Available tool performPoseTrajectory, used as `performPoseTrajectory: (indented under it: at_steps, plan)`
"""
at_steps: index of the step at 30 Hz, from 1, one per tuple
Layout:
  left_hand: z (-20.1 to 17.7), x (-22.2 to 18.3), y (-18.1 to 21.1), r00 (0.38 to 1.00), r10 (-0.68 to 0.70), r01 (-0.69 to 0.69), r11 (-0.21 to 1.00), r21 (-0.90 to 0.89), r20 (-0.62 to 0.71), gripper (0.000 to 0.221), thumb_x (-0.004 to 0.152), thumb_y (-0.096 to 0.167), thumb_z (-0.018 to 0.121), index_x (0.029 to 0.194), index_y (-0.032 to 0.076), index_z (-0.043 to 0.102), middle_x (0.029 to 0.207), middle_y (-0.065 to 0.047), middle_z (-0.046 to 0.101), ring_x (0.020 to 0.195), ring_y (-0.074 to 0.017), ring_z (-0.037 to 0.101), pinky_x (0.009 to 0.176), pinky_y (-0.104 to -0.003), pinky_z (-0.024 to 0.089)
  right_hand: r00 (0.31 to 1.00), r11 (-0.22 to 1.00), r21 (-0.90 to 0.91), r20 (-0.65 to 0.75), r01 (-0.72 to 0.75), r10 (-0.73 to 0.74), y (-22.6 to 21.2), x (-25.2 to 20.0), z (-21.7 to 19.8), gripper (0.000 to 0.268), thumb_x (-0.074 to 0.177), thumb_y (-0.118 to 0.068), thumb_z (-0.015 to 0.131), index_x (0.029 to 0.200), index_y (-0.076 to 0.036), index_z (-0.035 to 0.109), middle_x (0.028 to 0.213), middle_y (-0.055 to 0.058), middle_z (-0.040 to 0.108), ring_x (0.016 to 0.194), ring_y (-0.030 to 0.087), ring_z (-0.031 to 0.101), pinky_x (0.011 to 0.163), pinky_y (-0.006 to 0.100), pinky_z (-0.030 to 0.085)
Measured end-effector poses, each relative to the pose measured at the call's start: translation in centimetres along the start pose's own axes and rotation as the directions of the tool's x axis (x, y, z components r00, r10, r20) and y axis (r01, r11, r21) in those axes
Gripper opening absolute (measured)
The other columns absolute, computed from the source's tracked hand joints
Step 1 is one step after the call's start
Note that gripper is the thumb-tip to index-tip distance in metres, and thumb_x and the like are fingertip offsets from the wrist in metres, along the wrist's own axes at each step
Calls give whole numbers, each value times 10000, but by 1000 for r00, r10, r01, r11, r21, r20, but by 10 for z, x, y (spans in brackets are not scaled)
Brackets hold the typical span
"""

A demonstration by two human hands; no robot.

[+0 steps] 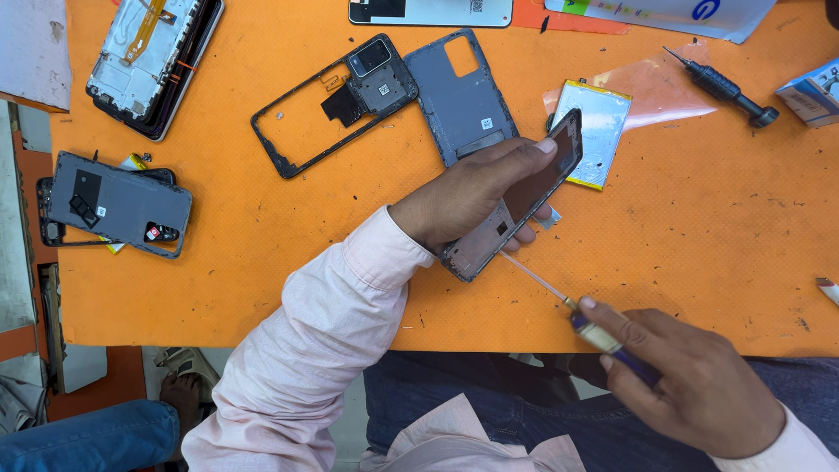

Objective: The person uses a pry tool and a screwdriver to disassemble a mobile phone, removing the battery and internal components while at a repair bench.

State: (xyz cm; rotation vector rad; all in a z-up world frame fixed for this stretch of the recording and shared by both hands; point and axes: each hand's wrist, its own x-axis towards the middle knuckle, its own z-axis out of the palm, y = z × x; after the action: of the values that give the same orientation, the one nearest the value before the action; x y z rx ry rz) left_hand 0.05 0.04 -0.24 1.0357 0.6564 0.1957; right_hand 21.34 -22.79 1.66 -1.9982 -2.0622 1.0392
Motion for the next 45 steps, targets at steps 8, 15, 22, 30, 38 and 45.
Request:
performPoseTrajectory:
  at_steps: [8,15,22,30,38,45]
  plan:
    - [2,-3,8,997,-65,67,996,52,-45,750,894,653,464,1335,52,537,968,-177,709,680,-202,730,543,-332,627,998,998,45,39,38,-40,5,-5,8,764,787,-235,740,1525,-267,545,809,20,687,629,192,690,605,356,570]
    - [-3,1,1,1000,-3,3,1000,-8,-25,704,931,639,469,1224,6,566,958,-190,715,651,-213,734,545,-341,629,994,998,-50,101,36,-31,10,-8,18,729,795,-261,753,1501,-307,581,793,24,648,631,193,676,615,364,565]
    - [-4,-1,2,999,-17,16,1000,-18,-37,650,936,623,481,1196,34,570,931,-173,719,654,-199,731,544,-334,622,998,991,119,30,55,-58,12,-8,2,787,748,-208,760,1510,-242,568,963,-8,778,513,129,653,526,293,574]
    - [-3,-2,1,1000,-11,10,1000,-28,-29,667,940,621,483,1231,27,566,936,-167,714,658,-204,730,540,-330,623,992,1000,-5,120,30,-30,11,-8,17,729,811,-245,740,1504,-293,519,764,-13,678,604,130,628,595,330,564]
    - [-3,0,1,998,42,-42,999,-8,-49,677,948,621,457,1269,33,557,947,-166,699,697,-209,747,573,-338,650,985,998,59,171,-36,26,9,-7,16,745,792,-223,726,1502,-302,516,868,-26,732,563,139,659,593,317,594]
    - [-12,-8,9,980,199,-175,881,-439,8,652,1060,547,433,1411,10,547,1150,-239,694,888,-268,752,757,-400,662,980,972,160,80,170,-185,9,-8,26,747,777,-149,708,1510,-200,579,1033,56,775,797,174,742,668,320,624]
